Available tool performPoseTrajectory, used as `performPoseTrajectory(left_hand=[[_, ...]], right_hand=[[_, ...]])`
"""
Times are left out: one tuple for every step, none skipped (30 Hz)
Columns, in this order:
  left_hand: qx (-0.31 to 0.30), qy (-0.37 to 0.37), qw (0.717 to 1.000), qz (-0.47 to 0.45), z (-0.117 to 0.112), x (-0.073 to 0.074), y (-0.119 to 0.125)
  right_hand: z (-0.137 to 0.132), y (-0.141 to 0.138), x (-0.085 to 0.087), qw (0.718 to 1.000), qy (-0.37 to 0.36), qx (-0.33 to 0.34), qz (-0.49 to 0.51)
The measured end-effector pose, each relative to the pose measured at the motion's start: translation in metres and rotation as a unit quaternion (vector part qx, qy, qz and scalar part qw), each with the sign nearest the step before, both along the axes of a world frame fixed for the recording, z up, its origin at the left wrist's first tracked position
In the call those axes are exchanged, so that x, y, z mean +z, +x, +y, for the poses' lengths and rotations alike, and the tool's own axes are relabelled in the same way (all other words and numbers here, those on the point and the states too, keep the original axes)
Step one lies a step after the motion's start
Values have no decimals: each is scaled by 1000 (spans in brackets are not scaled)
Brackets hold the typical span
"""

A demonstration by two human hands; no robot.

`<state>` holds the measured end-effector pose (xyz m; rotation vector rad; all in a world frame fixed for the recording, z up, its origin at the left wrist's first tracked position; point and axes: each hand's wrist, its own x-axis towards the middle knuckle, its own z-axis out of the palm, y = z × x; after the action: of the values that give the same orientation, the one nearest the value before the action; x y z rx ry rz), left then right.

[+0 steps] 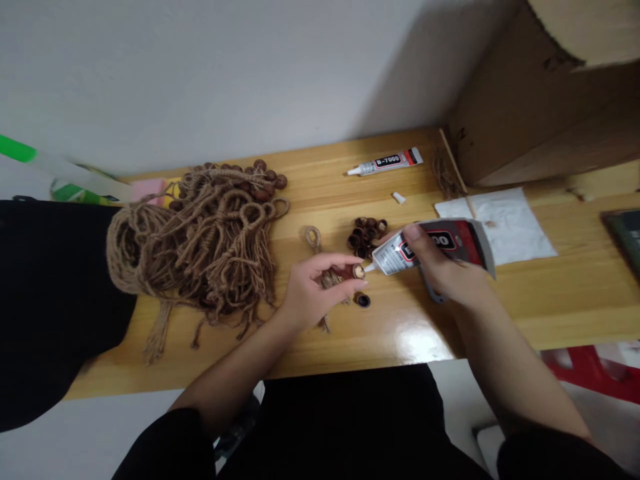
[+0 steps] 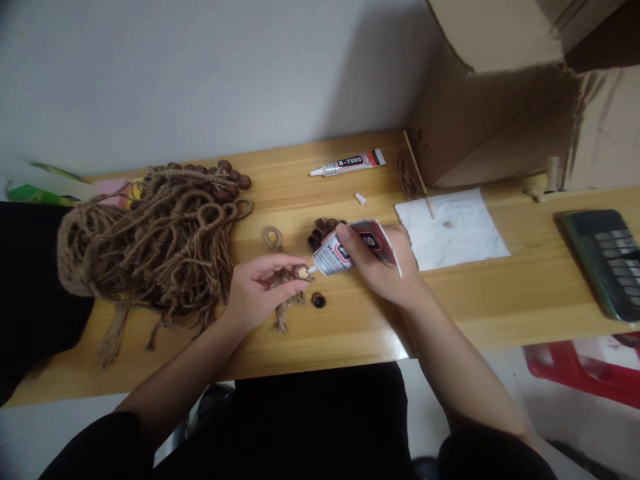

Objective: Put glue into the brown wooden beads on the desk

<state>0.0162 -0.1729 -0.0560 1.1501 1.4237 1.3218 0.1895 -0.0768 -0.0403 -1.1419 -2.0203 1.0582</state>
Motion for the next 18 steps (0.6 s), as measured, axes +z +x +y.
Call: performPoseTrajectory(left_hand=[[1,-2,1000,2,0,0,0],[1,-4,1000,6,0,1,0],[1,-6,1000,9,0,1,0],[0,-7,1000,12,0,1,-1],[-1,-7,1000,15,0,1,-1],[-1,-6,1000,17,-1,0,-1],[0,-4,1000,18,-1,0,-1],[0,-1,1000,20,-1,-1,-1],[2,3,1000,21,-2,-1,-1],[3,6,1000,21,-2,-1,-1],[4,9,1000,18,-2,-1,-2],[5,13,1000,10,-1,2,-2],[3,16,1000,2,0,6,-2],[1,19,1000,-6,1,12,-3],[-4,23,1000,-9,3,21,-4],[-15,25,1000,-5,5,32,-6],[-22,34,999,8,8,45,-8],[-29,50,998,20,10,59,-10]], right_hand=[[0,0,0,1000,6,0,-1],[0,1,0,1000,10,1,-2],[0,1,0,1000,11,3,-2],[0,1,0,1000,9,7,-1],[0,1,-1,1000,4,13,3],[0,1,-1,1000,-4,16,9],[-1,0,-2,1000,-15,13,20],[-2,0,-3,999,-29,4,33],[-4,-2,-4,997,-42,-25,55],[-6,-3,-5,992,-59,-69,90],[-7,-5,-4,983,-77,-112,121],[-8,-7,-2,974,-91,-142,155],[-7,-8,2,967,-107,-150,176],[-6,-10,8,962,-111,-164,190],[-4,-12,17,959,-108,-169,202],[-1,-13,27,956,-91,-179,214],[2,-15,39,955,-67,-182,226],[5,-16,52,954,-41,-174,241]])
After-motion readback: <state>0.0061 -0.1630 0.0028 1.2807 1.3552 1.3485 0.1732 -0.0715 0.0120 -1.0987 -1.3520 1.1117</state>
